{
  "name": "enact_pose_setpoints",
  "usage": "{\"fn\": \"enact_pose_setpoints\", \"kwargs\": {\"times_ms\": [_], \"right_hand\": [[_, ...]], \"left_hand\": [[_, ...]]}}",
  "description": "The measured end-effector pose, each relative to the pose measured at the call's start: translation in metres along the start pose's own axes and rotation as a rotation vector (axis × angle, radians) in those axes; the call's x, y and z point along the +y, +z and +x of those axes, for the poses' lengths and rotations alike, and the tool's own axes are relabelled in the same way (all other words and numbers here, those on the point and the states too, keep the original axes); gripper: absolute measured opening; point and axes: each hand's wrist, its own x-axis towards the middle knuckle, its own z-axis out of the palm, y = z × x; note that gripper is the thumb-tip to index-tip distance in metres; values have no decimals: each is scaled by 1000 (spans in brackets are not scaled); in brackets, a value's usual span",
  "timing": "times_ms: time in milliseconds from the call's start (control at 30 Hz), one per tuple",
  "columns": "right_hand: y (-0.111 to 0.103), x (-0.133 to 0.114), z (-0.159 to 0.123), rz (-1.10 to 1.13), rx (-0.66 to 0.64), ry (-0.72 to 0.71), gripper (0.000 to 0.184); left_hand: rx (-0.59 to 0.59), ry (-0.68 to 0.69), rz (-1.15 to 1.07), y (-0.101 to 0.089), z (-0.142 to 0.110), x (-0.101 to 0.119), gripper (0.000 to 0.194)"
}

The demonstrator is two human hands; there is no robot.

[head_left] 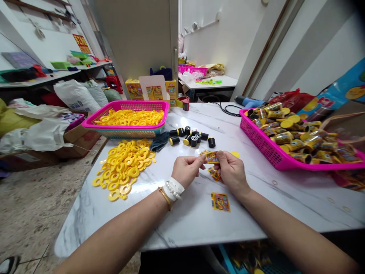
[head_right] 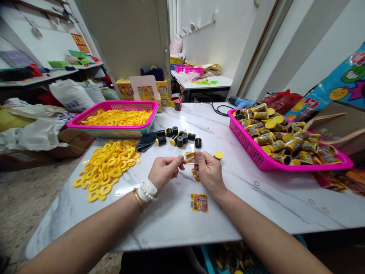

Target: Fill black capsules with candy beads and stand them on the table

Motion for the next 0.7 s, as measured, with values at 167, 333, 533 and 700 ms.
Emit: {"fn": "enact_pose_setpoints", "kwargs": {"times_ms": [167, 333, 533, 700], "right_hand": [[1, 2, -1, 17, -36, 4, 46], [3, 8, 0, -43, -161, -67, 38], [3, 6, -3, -216, -168, -185, 40], [7, 6, -2, -292, -182, -230, 40]], "left_hand": [[-34, -91, -108, -1, 2, 1, 50], [-49, -115, -213, -2, 3, 4, 42], [36, 19, -64, -5, 8, -2, 30], [131, 25, 46, -6, 9, -2, 28]]}}
